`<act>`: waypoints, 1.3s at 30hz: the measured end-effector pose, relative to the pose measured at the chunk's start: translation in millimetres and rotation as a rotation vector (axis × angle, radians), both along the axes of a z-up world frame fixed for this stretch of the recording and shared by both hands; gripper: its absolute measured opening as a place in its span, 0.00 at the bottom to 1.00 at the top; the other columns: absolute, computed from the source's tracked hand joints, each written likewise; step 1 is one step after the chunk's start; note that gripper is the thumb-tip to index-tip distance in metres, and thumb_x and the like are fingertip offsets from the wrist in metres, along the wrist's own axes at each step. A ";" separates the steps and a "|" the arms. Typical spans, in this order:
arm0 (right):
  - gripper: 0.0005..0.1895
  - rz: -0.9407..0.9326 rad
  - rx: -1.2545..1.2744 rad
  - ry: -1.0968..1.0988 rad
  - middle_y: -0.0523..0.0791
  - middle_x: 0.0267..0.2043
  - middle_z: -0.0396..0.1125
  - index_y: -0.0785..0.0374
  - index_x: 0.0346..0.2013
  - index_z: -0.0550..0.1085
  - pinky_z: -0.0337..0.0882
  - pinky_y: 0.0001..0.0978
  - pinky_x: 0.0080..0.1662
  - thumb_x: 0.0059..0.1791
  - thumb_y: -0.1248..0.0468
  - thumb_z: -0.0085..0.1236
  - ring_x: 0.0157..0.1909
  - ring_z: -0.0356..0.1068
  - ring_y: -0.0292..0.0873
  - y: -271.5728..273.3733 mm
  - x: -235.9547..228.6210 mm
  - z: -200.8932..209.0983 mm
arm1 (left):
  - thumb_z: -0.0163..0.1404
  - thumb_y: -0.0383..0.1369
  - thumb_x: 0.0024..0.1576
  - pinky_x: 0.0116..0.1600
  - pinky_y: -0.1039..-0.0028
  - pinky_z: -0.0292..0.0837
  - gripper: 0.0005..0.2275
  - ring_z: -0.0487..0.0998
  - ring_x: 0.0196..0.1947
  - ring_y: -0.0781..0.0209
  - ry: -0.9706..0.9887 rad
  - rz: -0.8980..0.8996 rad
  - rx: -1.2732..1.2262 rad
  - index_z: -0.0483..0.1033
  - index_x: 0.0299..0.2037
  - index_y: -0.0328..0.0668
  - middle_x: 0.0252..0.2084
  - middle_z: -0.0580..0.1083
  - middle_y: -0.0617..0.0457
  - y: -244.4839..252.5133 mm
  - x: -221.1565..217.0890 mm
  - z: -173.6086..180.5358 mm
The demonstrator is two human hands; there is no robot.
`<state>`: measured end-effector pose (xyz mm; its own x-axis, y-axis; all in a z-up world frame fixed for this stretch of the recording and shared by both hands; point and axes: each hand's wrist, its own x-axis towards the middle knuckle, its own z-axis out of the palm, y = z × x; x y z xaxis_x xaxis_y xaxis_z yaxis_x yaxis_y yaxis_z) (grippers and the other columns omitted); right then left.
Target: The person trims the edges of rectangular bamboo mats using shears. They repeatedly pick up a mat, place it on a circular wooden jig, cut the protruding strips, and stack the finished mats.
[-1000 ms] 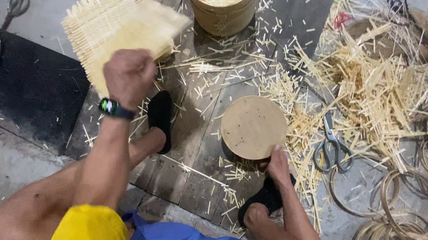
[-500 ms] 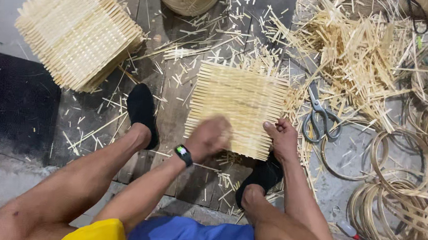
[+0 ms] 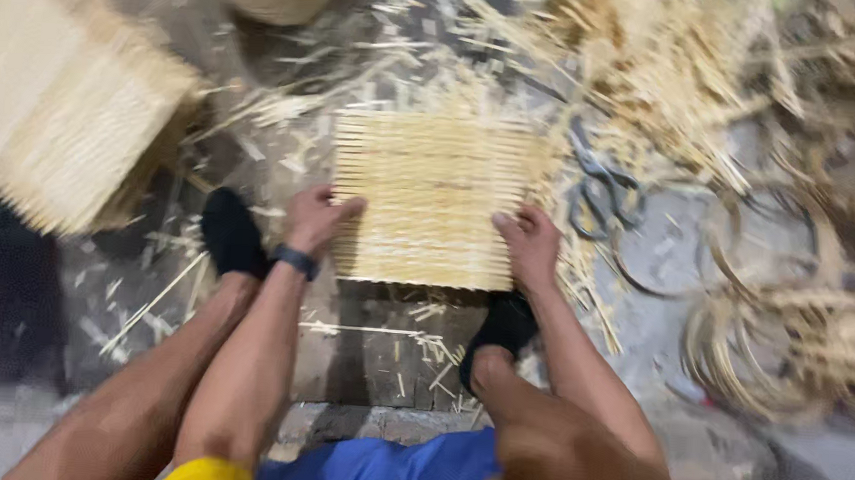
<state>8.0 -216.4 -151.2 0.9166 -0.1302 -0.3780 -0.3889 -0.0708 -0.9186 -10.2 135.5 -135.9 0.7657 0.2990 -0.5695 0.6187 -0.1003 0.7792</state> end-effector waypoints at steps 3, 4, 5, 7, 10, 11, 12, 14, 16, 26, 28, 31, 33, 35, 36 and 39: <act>0.15 -0.090 -0.033 -0.065 0.42 0.38 0.72 0.67 0.49 0.74 0.73 0.25 0.39 0.49 0.68 0.64 0.36 0.71 0.34 -36.8 5.3 -16.4 | 0.65 0.30 0.50 0.38 0.75 0.73 0.15 0.78 0.32 0.66 -0.075 0.033 -0.052 0.81 0.46 0.31 0.38 0.81 0.50 0.2 -0.3 4.2; 0.13 -0.129 0.016 -0.104 0.41 0.37 0.72 0.65 0.49 0.74 0.73 0.26 0.37 0.50 0.67 0.61 0.35 0.71 0.34 -50.5 7.8 -21.2 | 0.65 0.31 0.50 0.41 0.75 0.75 0.19 0.79 0.35 0.66 -0.130 0.041 -0.113 0.78 0.50 0.30 0.41 0.81 0.50 3.1 -2.1 5.2; 0.14 -0.203 -0.147 -0.181 0.42 0.37 0.72 0.65 0.49 0.75 0.73 0.26 0.39 0.50 0.67 0.65 0.36 0.70 0.35 -73.4 10.4 -21.4 | 0.66 0.31 0.49 0.44 0.76 0.76 0.23 0.81 0.38 0.66 -0.183 0.049 -0.176 0.76 0.54 0.28 0.43 0.81 0.49 2.9 -3.7 4.5; 0.16 -0.327 -0.434 -0.289 0.44 0.38 0.73 0.65 0.48 0.75 0.73 0.30 0.43 0.48 0.66 0.69 0.38 0.71 0.37 -130.4 10.8 -8.4 | 0.67 0.32 0.48 0.43 0.72 0.77 0.35 0.79 0.40 0.61 0.043 0.080 0.048 0.62 0.65 0.32 0.44 0.76 0.45 10.0 -7.6 6.6; 0.25 -0.262 -1.365 -0.451 0.52 0.41 0.71 0.65 0.47 0.75 0.72 0.46 0.45 0.42 0.58 0.75 0.44 0.71 0.54 -213.1 -3.6 25.0 | 0.68 0.32 0.51 0.46 0.72 0.75 0.34 0.76 0.44 0.59 -0.225 0.162 0.168 0.62 0.66 0.31 0.49 0.74 0.45 17.3 -9.9 7.9; 0.25 -0.184 -1.483 -0.466 0.52 0.40 0.72 0.64 0.46 0.76 0.71 0.47 0.46 0.39 0.56 0.74 0.43 0.72 0.55 -234.9 -7.4 36.8 | 0.67 0.31 0.53 0.49 0.73 0.76 0.32 0.77 0.46 0.59 -0.302 0.185 0.244 0.63 0.65 0.30 0.50 0.75 0.44 22.3 -12.1 9.2; 0.26 -0.100 -1.595 -0.483 0.52 0.40 0.73 0.63 0.44 0.77 0.70 0.49 0.46 0.37 0.53 0.72 0.43 0.72 0.56 -253.8 -9.2 47.5 | 0.67 0.30 0.53 0.47 0.73 0.78 0.32 0.77 0.46 0.61 -0.316 0.213 0.207 0.62 0.65 0.31 0.51 0.74 0.46 28.9 -15.9 11.4; 0.22 0.034 -1.572 -0.368 0.53 0.38 0.73 0.62 0.42 0.79 0.70 0.49 0.47 0.40 0.53 0.71 0.43 0.72 0.57 -278.8 -6.7 62.9 | 0.65 0.30 0.55 0.44 0.74 0.79 0.31 0.77 0.45 0.62 -0.303 0.263 0.169 0.62 0.65 0.32 0.52 0.74 0.47 41.9 -22.3 17.6; 0.13 0.118 -1.288 -0.121 0.54 0.37 0.71 0.61 0.41 0.82 0.70 0.47 0.47 0.49 0.57 0.70 0.43 0.72 0.57 -286.8 -3.7 70.1 | 0.64 0.29 0.58 0.43 0.75 0.78 0.27 0.78 0.44 0.62 -0.250 0.308 0.169 0.64 0.65 0.32 0.52 0.75 0.47 51.2 -26.3 24.8; 0.07 0.142 -1.093 -0.371 0.49 0.35 0.74 0.60 0.40 0.82 0.71 0.39 0.39 0.52 0.60 0.66 0.37 0.74 0.50 -248.7 -27.2 135.6 | 0.61 0.21 0.64 0.53 0.75 0.78 0.20 0.76 0.51 0.63 -0.667 0.282 0.181 0.67 0.62 0.30 0.54 0.73 0.47 40.8 -12.8 85.4; 0.08 0.069 -0.944 -0.483 0.48 0.35 0.73 0.63 0.42 0.80 0.71 0.37 0.39 0.52 0.61 0.64 0.35 0.73 0.47 -239.3 -28.3 175.7 | 0.58 0.19 0.65 0.62 0.72 0.78 0.17 0.77 0.55 0.61 -0.742 0.189 0.330 0.69 0.62 0.28 0.55 0.74 0.45 25.0 -9.5 112.4; 0.17 -0.190 -0.617 -0.408 0.42 0.32 0.67 0.66 0.41 0.77 0.64 0.32 0.31 0.62 0.55 0.49 0.30 0.64 0.35 -223.7 -17.1 246.9 | 0.59 0.25 0.66 0.56 0.73 0.81 0.11 0.79 0.51 0.62 -0.653 0.125 0.273 0.74 0.56 0.33 0.52 0.76 0.47 -13.3 2.9 164.3; 0.25 -0.229 -0.266 -0.220 0.37 0.23 0.56 0.69 0.39 0.75 0.54 0.28 0.24 0.64 0.50 0.42 0.22 0.52 0.30 -209.8 -6.0 290.9 | 0.56 0.27 0.65 0.52 0.71 0.80 0.10 0.79 0.47 0.61 -0.718 -0.029 0.151 0.77 0.54 0.35 0.51 0.78 0.46 -49.0 17.7 196.2; 0.26 -0.047 -0.106 -0.181 0.35 0.22 0.52 0.70 0.38 0.73 0.51 0.25 0.24 0.63 0.48 0.42 0.21 0.49 0.29 -183.7 12.9 327.0 | 0.55 0.29 0.63 0.59 0.73 0.79 0.16 0.80 0.54 0.62 -0.709 -0.229 0.059 0.75 0.61 0.38 0.55 0.78 0.48 -87.3 29.5 223.2; 0.26 0.029 -0.066 -0.121 0.35 0.21 0.52 0.69 0.38 0.72 0.51 0.26 0.23 0.62 0.48 0.42 0.21 0.48 0.30 -167.0 21.9 339.6 | 0.54 0.35 0.64 0.58 0.73 0.76 0.18 0.79 0.53 0.62 -0.666 -0.281 -0.120 0.72 0.63 0.38 0.57 0.77 0.50 -107.3 36.0 230.4; 0.27 0.188 -0.012 -0.045 0.36 0.20 0.51 0.69 0.39 0.72 0.50 0.26 0.22 0.60 0.45 0.42 0.19 0.47 0.31 -109.9 40.9 359.5 | 0.44 0.48 0.63 0.41 0.76 0.80 0.24 0.81 0.37 0.66 -0.394 -0.243 -0.760 0.77 0.57 0.35 0.42 0.81 0.50 -139.4 52.3 244.7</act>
